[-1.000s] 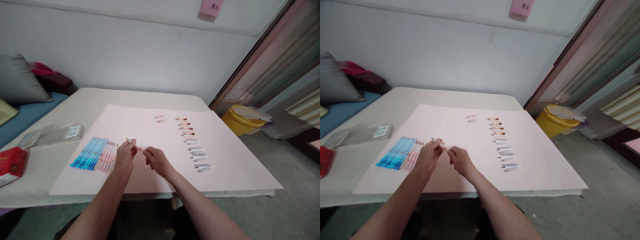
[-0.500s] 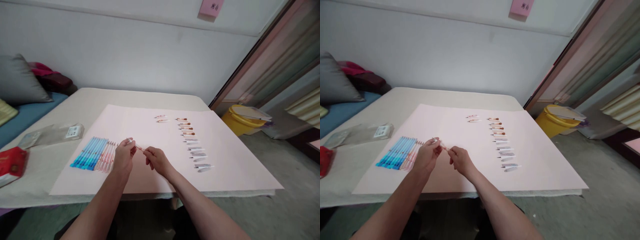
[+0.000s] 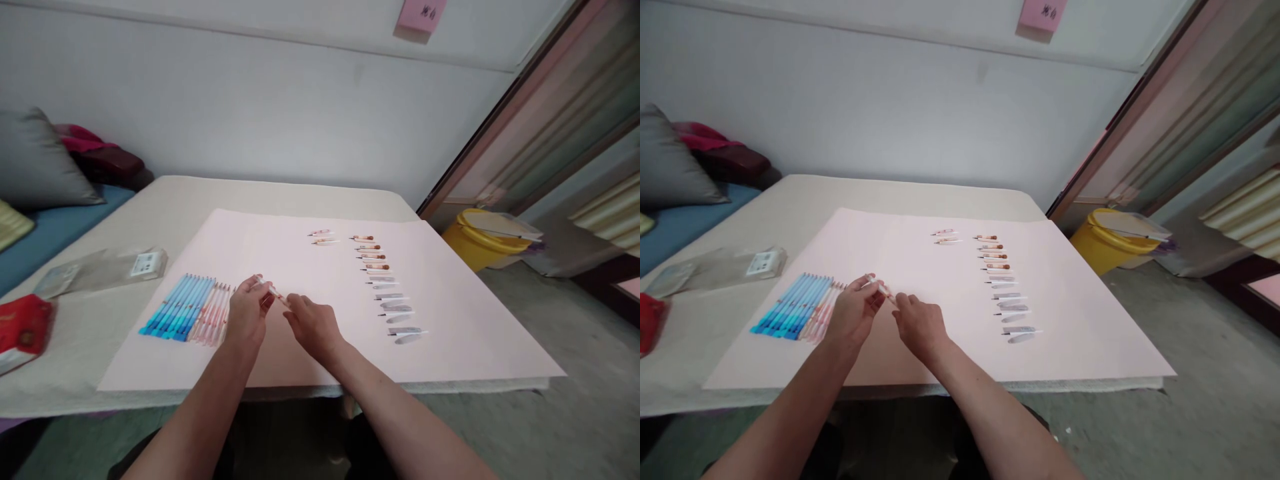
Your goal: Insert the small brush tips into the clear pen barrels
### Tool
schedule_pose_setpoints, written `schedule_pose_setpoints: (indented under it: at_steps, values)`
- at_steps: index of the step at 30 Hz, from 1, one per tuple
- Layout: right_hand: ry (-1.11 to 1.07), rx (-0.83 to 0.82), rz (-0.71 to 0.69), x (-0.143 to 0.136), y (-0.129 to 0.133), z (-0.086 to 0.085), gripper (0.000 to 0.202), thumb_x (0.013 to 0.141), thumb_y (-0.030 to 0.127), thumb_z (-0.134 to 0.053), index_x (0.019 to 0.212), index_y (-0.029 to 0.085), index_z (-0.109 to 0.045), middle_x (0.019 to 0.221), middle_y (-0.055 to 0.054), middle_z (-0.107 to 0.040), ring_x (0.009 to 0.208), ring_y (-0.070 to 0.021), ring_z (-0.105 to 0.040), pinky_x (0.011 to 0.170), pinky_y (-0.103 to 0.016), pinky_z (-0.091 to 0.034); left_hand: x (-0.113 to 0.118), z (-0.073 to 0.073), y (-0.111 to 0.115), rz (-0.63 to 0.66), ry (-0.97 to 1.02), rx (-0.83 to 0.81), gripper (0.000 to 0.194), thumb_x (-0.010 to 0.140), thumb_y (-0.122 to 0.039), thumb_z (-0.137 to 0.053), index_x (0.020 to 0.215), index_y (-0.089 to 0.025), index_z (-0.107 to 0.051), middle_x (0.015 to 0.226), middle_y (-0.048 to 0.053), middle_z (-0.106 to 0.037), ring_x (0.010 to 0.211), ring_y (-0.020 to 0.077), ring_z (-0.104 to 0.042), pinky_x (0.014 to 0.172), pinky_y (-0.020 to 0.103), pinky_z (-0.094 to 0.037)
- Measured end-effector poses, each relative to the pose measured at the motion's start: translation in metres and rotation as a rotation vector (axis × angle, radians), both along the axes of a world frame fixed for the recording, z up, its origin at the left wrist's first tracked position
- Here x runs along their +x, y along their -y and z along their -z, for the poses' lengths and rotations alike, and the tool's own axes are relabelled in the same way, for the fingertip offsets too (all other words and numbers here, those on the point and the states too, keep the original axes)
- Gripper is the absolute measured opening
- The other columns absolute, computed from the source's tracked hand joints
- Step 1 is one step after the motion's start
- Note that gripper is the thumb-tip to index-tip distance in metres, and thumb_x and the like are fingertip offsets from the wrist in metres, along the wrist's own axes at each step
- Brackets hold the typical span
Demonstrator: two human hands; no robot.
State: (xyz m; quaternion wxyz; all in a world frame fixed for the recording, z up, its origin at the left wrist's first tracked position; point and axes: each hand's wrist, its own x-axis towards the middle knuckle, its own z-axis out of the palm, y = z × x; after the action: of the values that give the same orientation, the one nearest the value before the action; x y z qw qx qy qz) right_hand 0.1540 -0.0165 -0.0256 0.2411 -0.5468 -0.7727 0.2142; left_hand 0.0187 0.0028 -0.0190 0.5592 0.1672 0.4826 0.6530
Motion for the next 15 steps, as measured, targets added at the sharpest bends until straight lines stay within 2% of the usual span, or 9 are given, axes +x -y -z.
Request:
schedule_pose_setpoints:
  at_steps: [1,3,7,9,10,12,15]
  values:
    - [-0.005,-0.021,-0.004,-0.001,0.000,0.000,0.014,0.083,0.028,-0.049,0.094,0.022,-0.054,0.087,-0.006,-0.063,0.072,-0.0181,-0.057,0.061,-0.027,-0.034,0.000,0.000,0.000,0.003,0.001,0.002,0.031,0.064,-0.011,-0.067,0.093,-0.015,-0.057,0.081,0.005,-0.060,0.068,0.0100,-0.058,0.061,0.022,-0.046]
    - [-0.174,-0.192,-0.008,-0.001,-0.001,0.000,0.012,0.085,0.029,-0.045,0.086,0.020,-0.054,0.076,-0.004,-0.062,0.060,-0.0147,-0.055,0.055,-0.026,-0.034,0.001,0.000,0.000,0.009,0.004,0.014,0.030,0.064,-0.010,-0.067,0.092,-0.014,-0.057,0.081,0.006,-0.060,0.069,0.0105,-0.058,0.062,0.022,-0.046]
    - [-0.837,-0.779,-0.070,0.004,-0.010,0.000,0.021,0.083,0.036,-0.046,0.084,0.016,-0.055,0.061,0.000,-0.057,0.038,-0.0070,-0.041,0.041,-0.022,-0.027,0.002,-0.001,0.001,0.036,0.008,0.062,0.029,0.064,-0.011,-0.066,0.092,-0.014,-0.057,0.078,0.005,-0.059,0.071,0.0118,-0.058,0.063,0.023,-0.047]
    - [-1.042,-0.977,-0.077,0.007,-0.013,0.001,0.024,0.079,0.036,-0.050,0.083,0.014,-0.056,0.057,0.001,-0.054,0.035,-0.0049,-0.036,0.039,-0.021,-0.023,0.002,-0.002,0.001,0.049,0.003,0.071,0.030,0.065,-0.012,-0.066,0.093,-0.014,-0.057,0.078,0.005,-0.059,0.070,0.0117,-0.057,0.062,0.024,-0.046]
    - [-1.088,-1.027,-0.076,0.008,-0.014,0.001,0.024,0.078,0.036,-0.052,0.083,0.013,-0.057,0.056,0.001,-0.054,0.034,-0.0043,-0.035,0.038,-0.020,-0.022,0.002,-0.003,0.002,0.055,0.001,0.072,0.031,0.064,-0.013,-0.066,0.094,-0.014,-0.057,0.079,0.005,-0.059,0.070,0.0118,-0.057,0.062,0.024,-0.046]
    - [-1.091,-1.014,-0.075,0.008,-0.014,0.001,0.025,0.078,0.037,-0.052,0.082,0.013,-0.057,0.055,0.001,-0.054,0.034,-0.0043,-0.036,0.038,-0.020,-0.021,0.003,-0.003,0.002,0.060,-0.003,0.067,0.031,0.064,-0.014,-0.067,0.093,-0.014,-0.057,0.080,0.005,-0.060,0.070,0.0118,-0.057,0.062,0.024,-0.046]
    - [-0.898,-0.781,-0.073,0.006,-0.011,-0.002,0.023,0.081,0.037,-0.049,0.081,0.015,-0.055,0.056,0.001,-0.056,0.037,-0.0064,-0.041,0.040,-0.021,-0.025,0.003,-0.003,0.001,0.052,-0.008,0.039,0.028,0.063,-0.017,-0.069,0.089,-0.014,-0.059,0.084,0.005,-0.060,0.072,0.0109,-0.057,0.062,0.022,-0.046]
